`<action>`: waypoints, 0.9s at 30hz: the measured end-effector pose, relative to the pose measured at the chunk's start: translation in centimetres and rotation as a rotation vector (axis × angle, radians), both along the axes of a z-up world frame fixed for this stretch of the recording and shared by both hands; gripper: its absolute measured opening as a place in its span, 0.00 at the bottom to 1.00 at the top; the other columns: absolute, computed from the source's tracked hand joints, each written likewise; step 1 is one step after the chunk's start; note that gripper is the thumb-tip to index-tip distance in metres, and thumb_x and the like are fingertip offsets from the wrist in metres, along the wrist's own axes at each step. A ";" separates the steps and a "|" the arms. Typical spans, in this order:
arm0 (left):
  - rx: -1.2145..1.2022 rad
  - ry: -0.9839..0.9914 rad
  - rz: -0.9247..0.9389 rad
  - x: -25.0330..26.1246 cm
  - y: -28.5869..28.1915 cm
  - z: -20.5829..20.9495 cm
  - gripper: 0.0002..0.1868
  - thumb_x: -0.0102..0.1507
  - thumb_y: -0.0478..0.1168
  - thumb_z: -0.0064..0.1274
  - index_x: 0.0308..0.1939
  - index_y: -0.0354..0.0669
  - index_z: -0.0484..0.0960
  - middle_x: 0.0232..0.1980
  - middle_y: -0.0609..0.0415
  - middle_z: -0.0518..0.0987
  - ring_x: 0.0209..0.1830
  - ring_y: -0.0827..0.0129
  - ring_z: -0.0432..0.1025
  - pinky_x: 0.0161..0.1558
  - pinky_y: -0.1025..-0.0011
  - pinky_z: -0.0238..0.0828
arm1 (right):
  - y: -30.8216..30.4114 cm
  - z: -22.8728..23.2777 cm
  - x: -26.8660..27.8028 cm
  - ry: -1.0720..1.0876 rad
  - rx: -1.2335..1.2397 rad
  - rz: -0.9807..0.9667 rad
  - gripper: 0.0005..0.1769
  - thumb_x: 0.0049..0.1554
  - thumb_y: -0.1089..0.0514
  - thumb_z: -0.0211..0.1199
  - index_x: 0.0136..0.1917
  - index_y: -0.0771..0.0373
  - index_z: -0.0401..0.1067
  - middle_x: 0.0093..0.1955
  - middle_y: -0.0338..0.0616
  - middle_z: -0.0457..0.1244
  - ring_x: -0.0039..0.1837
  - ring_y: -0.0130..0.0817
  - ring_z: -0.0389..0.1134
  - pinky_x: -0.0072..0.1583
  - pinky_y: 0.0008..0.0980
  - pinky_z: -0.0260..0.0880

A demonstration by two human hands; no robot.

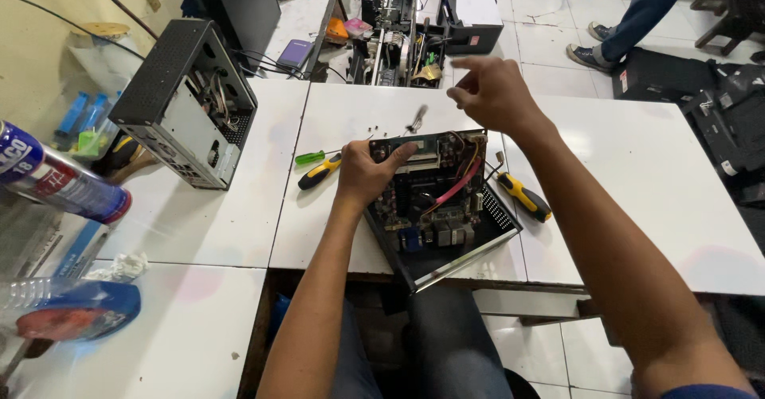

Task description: The person removes a motherboard from a computer case, disconnects several cables, and then places the motherboard on the table. They proceed to remove the CPU fan and then reattach it to the motherboard.

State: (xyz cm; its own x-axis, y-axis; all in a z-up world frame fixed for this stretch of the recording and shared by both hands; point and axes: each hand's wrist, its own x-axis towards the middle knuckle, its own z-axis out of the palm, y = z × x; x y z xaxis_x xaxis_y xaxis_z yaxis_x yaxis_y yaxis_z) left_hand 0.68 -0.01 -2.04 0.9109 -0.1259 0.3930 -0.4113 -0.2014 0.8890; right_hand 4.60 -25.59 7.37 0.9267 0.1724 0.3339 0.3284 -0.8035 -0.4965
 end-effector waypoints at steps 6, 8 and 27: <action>0.018 0.019 0.011 0.4 -0.1 -0.7 0.39 0.61 0.62 0.70 0.09 0.51 0.63 0.08 0.62 0.58 0.13 0.72 0.58 0.27 0.72 0.60 | 1.2 5.6 -6.4 0.243 -0.135 0.071 0.12 0.57 0.55 0.73 0.48 0.66 0.84 0.43 0.59 0.74 0.52 0.56 0.77 0.58 0.53 0.75; 0.014 0.027 0.012 0.3 -0.1 -0.6 0.38 0.61 0.62 0.70 0.09 0.51 0.63 0.08 0.62 0.58 0.13 0.73 0.58 0.27 0.73 0.60 | 1.5 5.1 -6.3 0.260 -0.251 0.055 0.11 0.55 0.53 0.75 0.46 0.62 0.85 0.43 0.54 0.73 0.52 0.52 0.76 0.58 0.50 0.75; 0.029 -0.002 0.012 0.3 -0.4 0.2 0.37 0.59 0.61 0.72 0.08 0.51 0.67 0.07 0.61 0.61 0.11 0.71 0.60 0.26 0.72 0.62 | 2.1 3.8 -5.5 0.608 -0.190 -0.061 0.16 0.55 0.51 0.68 0.48 0.64 0.87 0.40 0.59 0.72 0.44 0.50 0.75 0.44 0.42 0.78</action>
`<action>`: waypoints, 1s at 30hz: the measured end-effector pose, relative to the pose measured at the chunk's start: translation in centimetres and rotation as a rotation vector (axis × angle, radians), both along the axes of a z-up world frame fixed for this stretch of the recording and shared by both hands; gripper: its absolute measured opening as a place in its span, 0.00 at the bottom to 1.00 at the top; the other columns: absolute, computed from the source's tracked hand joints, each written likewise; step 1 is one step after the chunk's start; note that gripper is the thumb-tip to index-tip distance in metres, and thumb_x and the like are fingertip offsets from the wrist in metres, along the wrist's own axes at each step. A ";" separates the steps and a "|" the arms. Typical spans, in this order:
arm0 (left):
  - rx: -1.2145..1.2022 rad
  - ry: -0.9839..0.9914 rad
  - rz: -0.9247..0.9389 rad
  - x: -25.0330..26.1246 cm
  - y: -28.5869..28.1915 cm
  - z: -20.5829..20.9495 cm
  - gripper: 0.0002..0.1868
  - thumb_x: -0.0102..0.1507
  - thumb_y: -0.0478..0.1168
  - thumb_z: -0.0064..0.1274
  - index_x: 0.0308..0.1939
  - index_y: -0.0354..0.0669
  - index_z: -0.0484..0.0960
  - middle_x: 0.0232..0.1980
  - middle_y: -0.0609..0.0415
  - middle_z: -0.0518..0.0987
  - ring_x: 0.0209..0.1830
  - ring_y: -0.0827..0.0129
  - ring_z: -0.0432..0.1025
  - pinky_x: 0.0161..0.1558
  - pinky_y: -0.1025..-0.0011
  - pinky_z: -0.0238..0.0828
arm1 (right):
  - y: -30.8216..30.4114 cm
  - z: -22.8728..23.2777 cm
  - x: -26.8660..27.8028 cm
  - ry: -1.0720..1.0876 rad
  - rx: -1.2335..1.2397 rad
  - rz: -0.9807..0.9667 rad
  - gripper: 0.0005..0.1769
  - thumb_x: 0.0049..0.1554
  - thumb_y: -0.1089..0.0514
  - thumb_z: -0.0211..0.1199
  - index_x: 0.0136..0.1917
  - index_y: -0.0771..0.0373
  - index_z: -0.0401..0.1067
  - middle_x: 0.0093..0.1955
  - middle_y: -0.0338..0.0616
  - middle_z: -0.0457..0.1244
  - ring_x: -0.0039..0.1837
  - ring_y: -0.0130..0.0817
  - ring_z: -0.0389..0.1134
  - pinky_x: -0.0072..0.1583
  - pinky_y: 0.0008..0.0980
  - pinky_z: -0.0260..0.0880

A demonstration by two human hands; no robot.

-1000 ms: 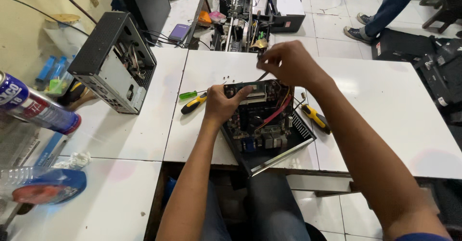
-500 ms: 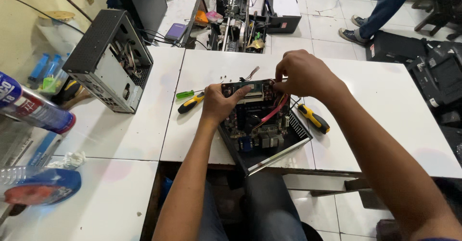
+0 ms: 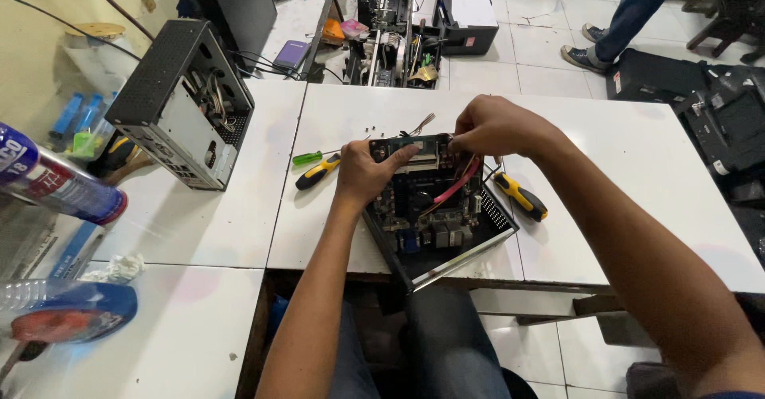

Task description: The person removes a motherboard from a computer case, disconnects several cables, and then places the motherboard on the table. They proceed to remove the CPU fan and then reattach it to the motherboard.

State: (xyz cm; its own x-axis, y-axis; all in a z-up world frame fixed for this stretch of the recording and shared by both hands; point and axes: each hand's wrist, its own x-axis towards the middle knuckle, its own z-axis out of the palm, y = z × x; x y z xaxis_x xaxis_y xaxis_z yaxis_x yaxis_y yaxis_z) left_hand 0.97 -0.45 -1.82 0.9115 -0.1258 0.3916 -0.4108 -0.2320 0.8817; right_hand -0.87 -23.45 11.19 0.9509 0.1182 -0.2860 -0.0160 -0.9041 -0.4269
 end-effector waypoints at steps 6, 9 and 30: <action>0.030 0.013 0.001 0.4 0.4 -0.4 0.37 0.60 0.61 0.71 0.08 0.52 0.66 0.07 0.62 0.59 0.10 0.70 0.60 0.26 0.73 0.63 | -1.0 -0.2 -0.7 0.014 0.250 -0.020 0.16 0.56 0.57 0.65 0.51 0.69 0.86 0.40 0.59 0.71 0.43 0.46 0.71 0.41 0.34 0.75; 0.023 0.008 0.007 -0.1 0.1 0.0 0.37 0.60 0.61 0.71 0.08 0.53 0.65 0.07 0.63 0.59 0.09 0.72 0.60 0.26 0.74 0.63 | -1.0 -0.1 -1.1 -0.042 0.184 0.023 0.15 0.56 0.55 0.66 0.50 0.67 0.85 0.41 0.59 0.72 0.46 0.50 0.72 0.48 0.46 0.75; 0.002 0.023 -0.040 -0.3 0.5 0.1 0.39 0.63 0.62 0.69 0.08 0.53 0.64 0.06 0.66 0.58 0.08 0.77 0.54 0.24 0.75 0.59 | -1.7 -2.8 -0.4 -0.226 -0.172 0.196 0.11 0.58 0.50 0.68 0.49 0.49 0.89 0.42 0.53 0.67 0.53 0.53 0.73 0.60 0.46 0.73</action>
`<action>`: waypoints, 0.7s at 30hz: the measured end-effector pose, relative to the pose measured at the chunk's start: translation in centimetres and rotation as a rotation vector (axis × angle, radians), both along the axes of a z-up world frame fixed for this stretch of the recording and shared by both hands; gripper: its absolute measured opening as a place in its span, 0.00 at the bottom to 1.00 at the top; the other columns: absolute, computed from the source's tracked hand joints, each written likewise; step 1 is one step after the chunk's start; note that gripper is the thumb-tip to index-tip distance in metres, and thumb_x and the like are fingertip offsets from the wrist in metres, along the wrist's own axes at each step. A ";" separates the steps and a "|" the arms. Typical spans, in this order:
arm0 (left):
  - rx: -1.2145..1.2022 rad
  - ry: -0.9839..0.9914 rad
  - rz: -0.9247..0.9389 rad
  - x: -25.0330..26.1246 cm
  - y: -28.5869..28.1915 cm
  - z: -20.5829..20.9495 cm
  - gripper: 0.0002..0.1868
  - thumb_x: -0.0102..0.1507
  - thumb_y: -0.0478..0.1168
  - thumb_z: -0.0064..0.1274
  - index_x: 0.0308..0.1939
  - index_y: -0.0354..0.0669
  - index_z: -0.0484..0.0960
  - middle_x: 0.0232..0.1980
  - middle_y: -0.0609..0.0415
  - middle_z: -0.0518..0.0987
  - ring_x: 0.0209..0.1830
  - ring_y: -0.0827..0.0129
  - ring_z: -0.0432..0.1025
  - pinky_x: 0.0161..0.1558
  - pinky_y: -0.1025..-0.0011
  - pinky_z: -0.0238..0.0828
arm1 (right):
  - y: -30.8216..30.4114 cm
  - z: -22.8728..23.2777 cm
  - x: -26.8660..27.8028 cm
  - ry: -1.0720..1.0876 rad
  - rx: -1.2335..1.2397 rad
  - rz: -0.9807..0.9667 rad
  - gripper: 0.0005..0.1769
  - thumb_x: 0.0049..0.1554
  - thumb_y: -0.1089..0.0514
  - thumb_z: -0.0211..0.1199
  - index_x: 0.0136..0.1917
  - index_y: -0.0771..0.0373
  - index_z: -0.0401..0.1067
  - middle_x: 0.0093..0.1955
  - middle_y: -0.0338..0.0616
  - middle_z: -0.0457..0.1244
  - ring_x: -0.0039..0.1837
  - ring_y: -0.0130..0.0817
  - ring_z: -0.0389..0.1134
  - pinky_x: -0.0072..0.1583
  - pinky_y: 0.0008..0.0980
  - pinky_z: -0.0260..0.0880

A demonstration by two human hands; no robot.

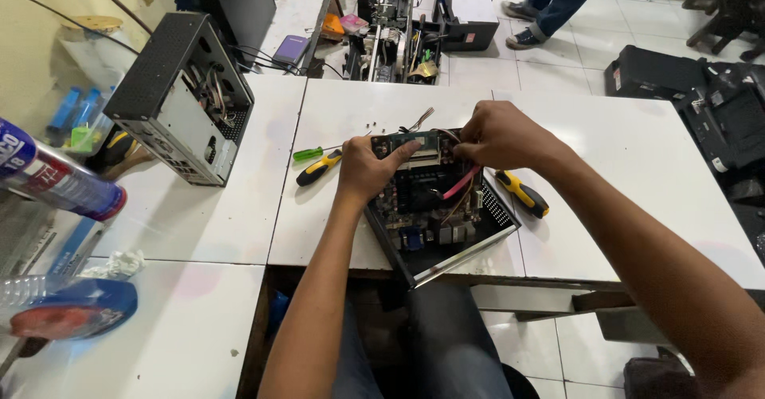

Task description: The person removes a motherboard from a computer case, disconnects several cables, and then places the motherboard on the table. They proceed to remove the CPU fan and then reattach it to the motherboard.

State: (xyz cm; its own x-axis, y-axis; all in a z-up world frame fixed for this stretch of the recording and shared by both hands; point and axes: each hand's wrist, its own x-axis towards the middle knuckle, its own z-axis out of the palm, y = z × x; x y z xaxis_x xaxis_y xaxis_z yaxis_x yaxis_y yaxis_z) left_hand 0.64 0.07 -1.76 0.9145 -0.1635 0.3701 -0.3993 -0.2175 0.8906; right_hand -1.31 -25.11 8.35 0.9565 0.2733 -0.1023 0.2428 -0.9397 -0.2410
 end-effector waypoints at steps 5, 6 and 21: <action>-0.002 -0.019 0.011 -0.1 -0.1 0.0 0.38 0.63 0.59 0.70 0.08 0.52 0.64 0.06 0.63 0.58 0.07 0.73 0.55 0.24 0.73 0.59 | 1.2 2.2 -0.4 0.077 -0.021 0.025 0.15 0.60 0.50 0.64 0.56 0.51 0.88 0.48 0.58 0.70 0.57 0.57 0.74 0.64 0.48 0.72; -0.018 -0.023 0.003 -0.2 -0.2 0.3 0.37 0.63 0.59 0.70 0.08 0.53 0.64 0.06 0.64 0.58 0.07 0.74 0.54 0.23 0.73 0.59 | 1.5 2.5 -0.5 0.085 -0.048 0.035 0.17 0.61 0.50 0.64 0.57 0.52 0.87 0.50 0.59 0.70 0.59 0.58 0.74 0.65 0.49 0.72; 0.021 0.001 0.037 -0.2 0.0 0.6 0.34 0.50 0.61 0.77 0.09 0.52 0.68 0.07 0.61 0.64 0.10 0.70 0.61 0.25 0.72 0.60 | 3.5 0.5 -0.1 -0.042 -0.433 -0.101 0.20 0.53 0.42 0.73 0.48 0.60 0.87 0.50 0.51 0.67 0.56 0.46 0.70 0.54 0.55 0.80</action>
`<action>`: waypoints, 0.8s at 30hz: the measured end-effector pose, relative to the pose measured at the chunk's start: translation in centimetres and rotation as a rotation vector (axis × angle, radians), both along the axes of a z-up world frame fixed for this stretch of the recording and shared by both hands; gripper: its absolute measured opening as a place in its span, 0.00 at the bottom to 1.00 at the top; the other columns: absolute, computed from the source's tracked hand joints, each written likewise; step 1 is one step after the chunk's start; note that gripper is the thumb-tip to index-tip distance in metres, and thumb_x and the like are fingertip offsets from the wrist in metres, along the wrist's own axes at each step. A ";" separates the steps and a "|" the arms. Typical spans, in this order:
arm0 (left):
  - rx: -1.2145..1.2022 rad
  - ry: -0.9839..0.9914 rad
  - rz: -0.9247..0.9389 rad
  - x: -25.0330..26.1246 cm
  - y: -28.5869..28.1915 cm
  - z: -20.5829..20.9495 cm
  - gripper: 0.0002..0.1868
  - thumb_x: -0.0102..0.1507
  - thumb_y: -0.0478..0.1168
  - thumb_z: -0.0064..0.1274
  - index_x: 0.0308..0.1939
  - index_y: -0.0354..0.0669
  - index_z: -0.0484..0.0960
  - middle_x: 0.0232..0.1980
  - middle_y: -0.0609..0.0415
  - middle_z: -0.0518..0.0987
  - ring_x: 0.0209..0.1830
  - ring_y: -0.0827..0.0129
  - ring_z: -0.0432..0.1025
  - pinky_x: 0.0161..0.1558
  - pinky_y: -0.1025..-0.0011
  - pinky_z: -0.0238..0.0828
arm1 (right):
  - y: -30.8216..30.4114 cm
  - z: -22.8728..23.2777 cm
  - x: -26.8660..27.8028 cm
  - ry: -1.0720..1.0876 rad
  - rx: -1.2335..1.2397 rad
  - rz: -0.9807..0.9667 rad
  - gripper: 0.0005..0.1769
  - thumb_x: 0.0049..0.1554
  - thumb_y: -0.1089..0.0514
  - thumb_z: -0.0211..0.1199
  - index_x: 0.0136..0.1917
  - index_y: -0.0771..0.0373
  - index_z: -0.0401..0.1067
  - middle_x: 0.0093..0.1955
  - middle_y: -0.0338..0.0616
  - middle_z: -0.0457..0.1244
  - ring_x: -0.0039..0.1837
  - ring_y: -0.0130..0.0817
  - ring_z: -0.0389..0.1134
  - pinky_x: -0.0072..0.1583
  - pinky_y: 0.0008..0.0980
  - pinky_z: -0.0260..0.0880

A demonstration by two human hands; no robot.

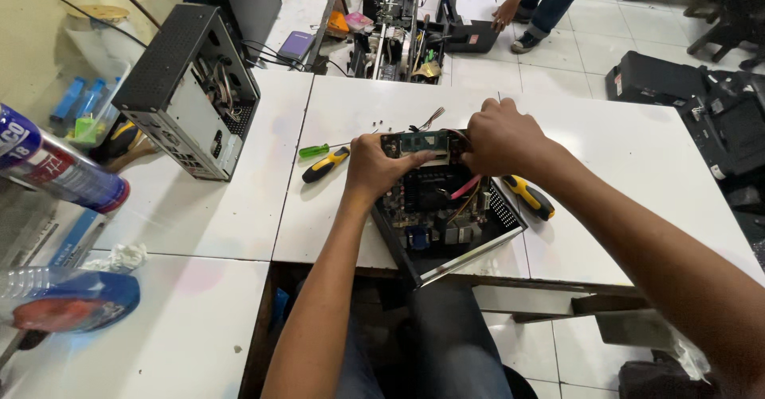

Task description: The person removes a motherboard from a computer case, disconnects several cables, and then places the motherboard on the table. They proceed to remove the CPU fan and then reattach it to the motherboard.

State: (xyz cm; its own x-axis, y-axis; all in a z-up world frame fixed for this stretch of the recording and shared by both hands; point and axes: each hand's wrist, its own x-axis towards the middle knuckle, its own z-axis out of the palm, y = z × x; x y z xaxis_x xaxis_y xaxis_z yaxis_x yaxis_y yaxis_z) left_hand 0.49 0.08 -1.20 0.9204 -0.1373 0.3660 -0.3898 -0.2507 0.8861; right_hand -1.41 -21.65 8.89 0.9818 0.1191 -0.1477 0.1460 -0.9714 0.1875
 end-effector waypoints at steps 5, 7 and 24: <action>-0.015 -0.005 0.002 -0.3 0.0 0.3 0.33 0.50 0.58 0.78 0.09 0.50 0.68 0.07 0.60 0.63 0.10 0.68 0.61 0.24 0.71 0.60 | -0.7 -1.5 0.7 0.001 0.020 -0.017 0.19 0.54 0.42 0.72 0.45 0.59 0.87 0.52 0.50 0.64 0.59 0.45 0.66 0.56 0.54 0.79; -0.036 0.003 -0.005 -0.8 0.1 1.5 0.33 0.50 0.57 0.79 0.09 0.52 0.68 0.08 0.63 0.63 0.10 0.73 0.59 0.24 0.72 0.59 | -0.8 -1.7 0.5 0.005 0.050 -0.023 0.18 0.54 0.43 0.71 0.43 0.59 0.87 0.53 0.50 0.64 0.60 0.45 0.65 0.57 0.53 0.78; 0.014 0.023 -0.016 -0.6 -0.7 1.6 0.36 0.39 0.58 0.83 0.11 0.47 0.66 0.10 0.56 0.67 0.14 0.71 0.63 0.25 0.70 0.60 | -4.0 -3.6 -0.3 0.006 0.368 -0.017 0.14 0.58 0.49 0.67 0.43 0.60 0.85 0.51 0.50 0.60 0.69 0.49 0.57 0.67 0.43 0.62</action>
State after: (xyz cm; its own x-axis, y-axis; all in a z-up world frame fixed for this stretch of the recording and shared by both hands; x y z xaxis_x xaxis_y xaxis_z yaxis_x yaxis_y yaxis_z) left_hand -0.07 -0.66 0.37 0.9262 -0.1568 0.3430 -0.3736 -0.2571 0.8912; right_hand -1.72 -25.62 5.27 0.9834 0.1492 -0.1035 0.1295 -0.9758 -0.1761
